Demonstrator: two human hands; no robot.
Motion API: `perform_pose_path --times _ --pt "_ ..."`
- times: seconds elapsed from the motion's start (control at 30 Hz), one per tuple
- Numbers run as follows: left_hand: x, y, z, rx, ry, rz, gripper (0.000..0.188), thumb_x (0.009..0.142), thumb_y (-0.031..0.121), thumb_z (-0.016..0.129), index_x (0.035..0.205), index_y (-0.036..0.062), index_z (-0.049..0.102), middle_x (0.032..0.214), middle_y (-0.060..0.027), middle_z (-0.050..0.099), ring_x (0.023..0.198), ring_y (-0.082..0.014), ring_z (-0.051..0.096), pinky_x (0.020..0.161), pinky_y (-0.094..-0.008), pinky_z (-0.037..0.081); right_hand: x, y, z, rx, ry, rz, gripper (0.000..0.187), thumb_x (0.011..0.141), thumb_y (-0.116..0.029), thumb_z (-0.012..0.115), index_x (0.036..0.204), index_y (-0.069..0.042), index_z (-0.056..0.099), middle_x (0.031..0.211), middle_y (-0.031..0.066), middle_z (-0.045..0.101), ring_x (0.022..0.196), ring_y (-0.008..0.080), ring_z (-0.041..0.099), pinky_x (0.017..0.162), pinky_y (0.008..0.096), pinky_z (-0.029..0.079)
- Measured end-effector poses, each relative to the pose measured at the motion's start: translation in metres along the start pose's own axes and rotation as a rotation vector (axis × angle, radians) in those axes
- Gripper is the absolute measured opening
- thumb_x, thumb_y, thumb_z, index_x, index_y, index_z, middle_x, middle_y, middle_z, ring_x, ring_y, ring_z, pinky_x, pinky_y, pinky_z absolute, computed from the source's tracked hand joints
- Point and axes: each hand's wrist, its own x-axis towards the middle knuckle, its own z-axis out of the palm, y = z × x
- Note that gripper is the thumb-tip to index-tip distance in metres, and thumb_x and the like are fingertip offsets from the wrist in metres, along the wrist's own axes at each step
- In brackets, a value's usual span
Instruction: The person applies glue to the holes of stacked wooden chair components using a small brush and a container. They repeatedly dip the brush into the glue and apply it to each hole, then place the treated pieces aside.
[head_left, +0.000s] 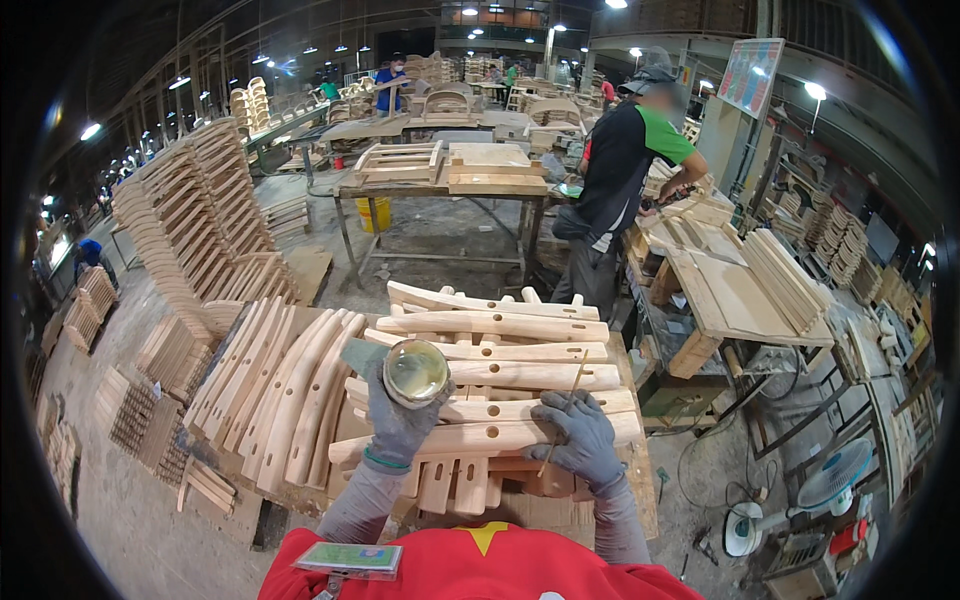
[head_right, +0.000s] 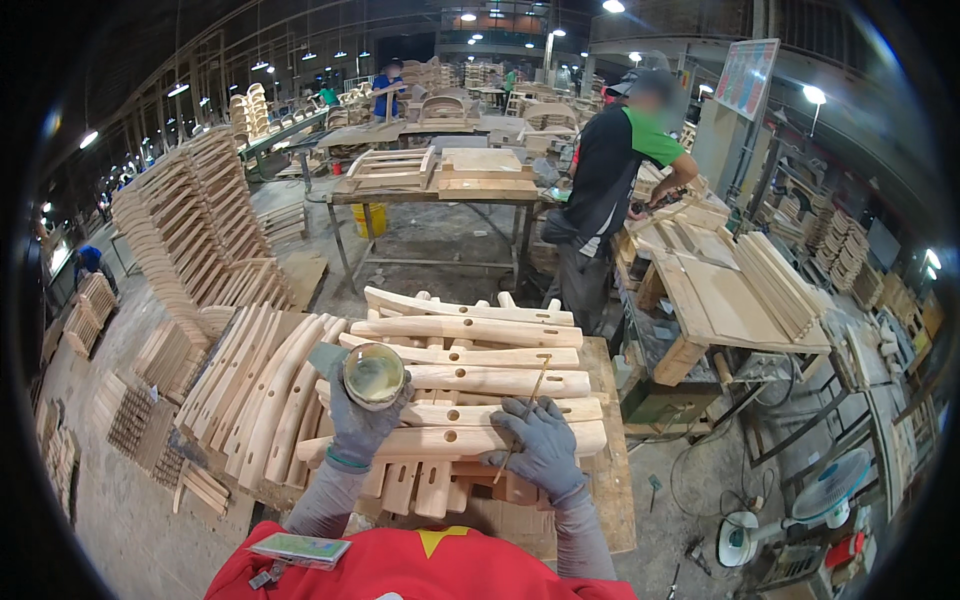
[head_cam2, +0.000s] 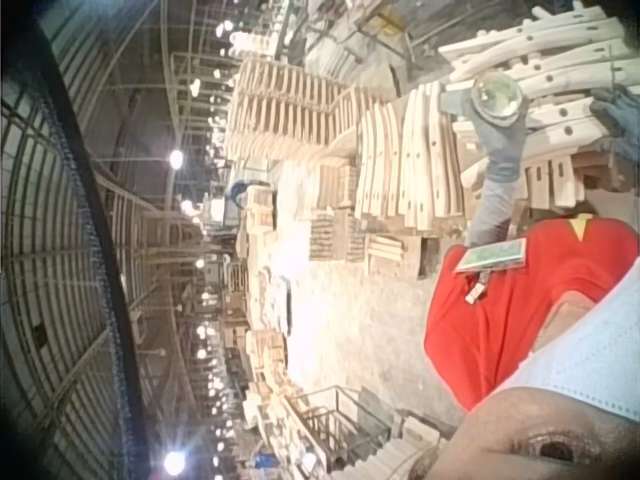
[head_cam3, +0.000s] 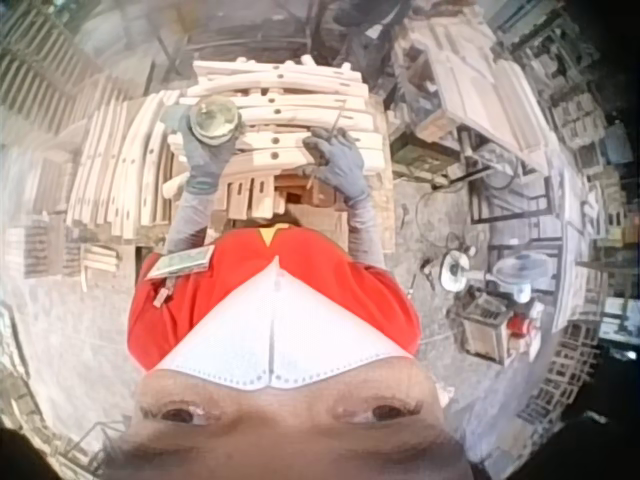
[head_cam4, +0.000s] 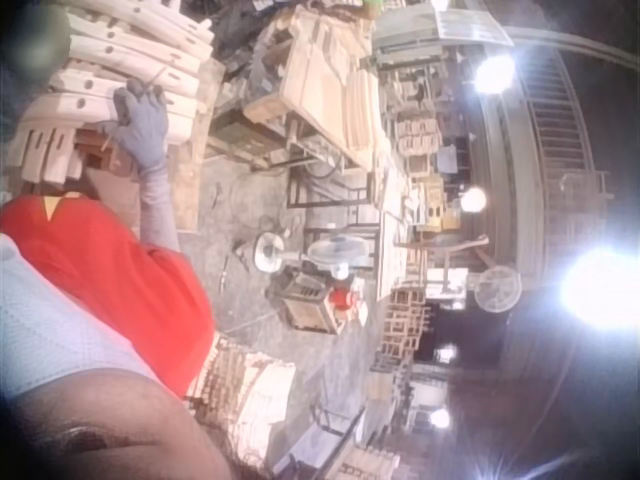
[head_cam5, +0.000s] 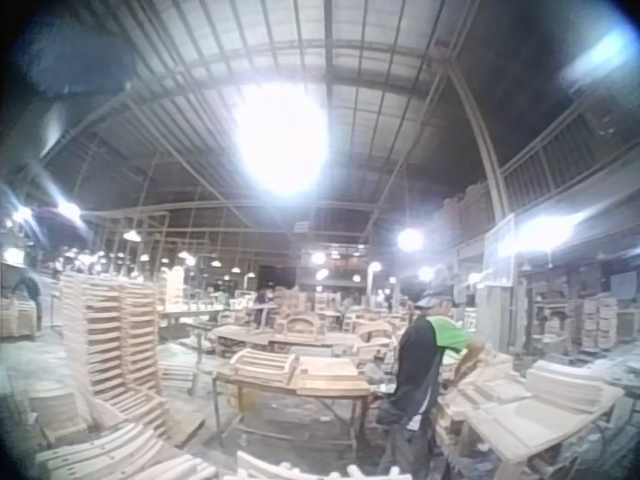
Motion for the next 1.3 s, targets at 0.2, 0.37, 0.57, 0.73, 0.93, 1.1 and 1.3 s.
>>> perform_pose_path --times 0.2,0.37,0.57,0.73,0.93,1.1,1.3 --pt "-0.002 -0.001 0.002 0.016 -0.009 0.012 0.053 0.093 0.053 0.041 0.124 0.0109 0.048 0.114 -0.0145 0.057 0.100 -0.0328 0.060 0.085 -0.0463 0.053 -0.001 0.002 0.002 -0.001 0.012 -0.018 0.060 0.069 -0.059 0.066 0.106 -0.012 0.063 0.117 0.0066 0.060 0.110 0.0256 0.055 0.101 0.0433 0.034" --pt "-0.002 0.000 0.001 0.023 -0.003 0.007 0.053 0.093 0.053 0.041 0.125 0.0116 0.047 0.115 -0.0139 0.056 0.102 -0.0329 0.059 0.086 -0.0468 0.052 0.000 0.002 0.001 -0.010 0.004 -0.024 0.061 0.070 -0.060 0.065 0.106 -0.011 0.063 0.116 0.0068 0.060 0.109 0.0256 0.056 0.101 0.0432 0.034" --pt "-0.001 0.001 0.002 0.000 -0.040 -0.006 0.050 0.093 0.053 0.042 0.122 0.0127 0.049 0.114 -0.0129 0.057 0.102 -0.0323 0.059 0.085 -0.0467 0.052 0.001 0.000 0.000 0.010 0.015 -0.018 0.060 0.070 -0.060 0.065 0.104 -0.011 0.063 0.116 0.0070 0.060 0.108 0.0254 0.056 0.101 0.0428 0.035" --pt "-0.003 0.000 0.012 0.036 0.044 0.007 0.049 0.092 0.053 0.043 0.119 0.0126 0.051 0.111 -0.0106 0.059 0.100 -0.0312 0.059 0.086 -0.0465 0.051 0.000 0.002 0.001 -0.003 0.038 -0.034 0.059 0.069 -0.060 0.065 0.103 -0.011 0.063 0.116 0.0073 0.060 0.106 0.0252 0.057 0.099 0.0416 0.036" --pt "-0.002 0.000 0.007 0.044 0.019 0.015 0.049 0.092 0.053 0.043 0.119 0.0127 0.052 0.111 -0.0099 0.060 0.100 -0.0303 0.059 0.085 -0.0453 0.051 0.000 0.003 0.006 -0.017 0.096 -0.067 0.057 0.068 -0.058 0.068 0.101 -0.011 0.063 0.112 0.0088 0.062 0.102 0.0265 0.059 0.096 0.0414 0.038" --pt "0.000 -0.001 0.008 0.031 -0.023 0.003 0.050 0.093 0.053 0.041 0.120 0.0124 0.052 0.111 -0.0104 0.059 0.101 -0.0302 0.059 0.086 -0.0447 0.051 0.000 0.002 0.004 -0.008 0.118 -0.076 0.056 0.067 -0.055 0.070 0.101 -0.012 0.063 0.111 0.0094 0.063 0.102 0.0275 0.059 0.096 0.0420 0.039" --pt "0.001 0.000 0.003 0.048 -0.003 0.000 0.050 0.093 0.053 0.040 0.120 0.0131 0.052 0.113 -0.0102 0.058 0.102 -0.0304 0.058 0.088 -0.0454 0.050 -0.001 0.003 0.007 -0.009 0.102 -0.065 0.058 0.067 -0.057 0.069 0.103 -0.012 0.063 0.113 0.0102 0.062 0.104 0.0282 0.059 0.097 0.0438 0.038"
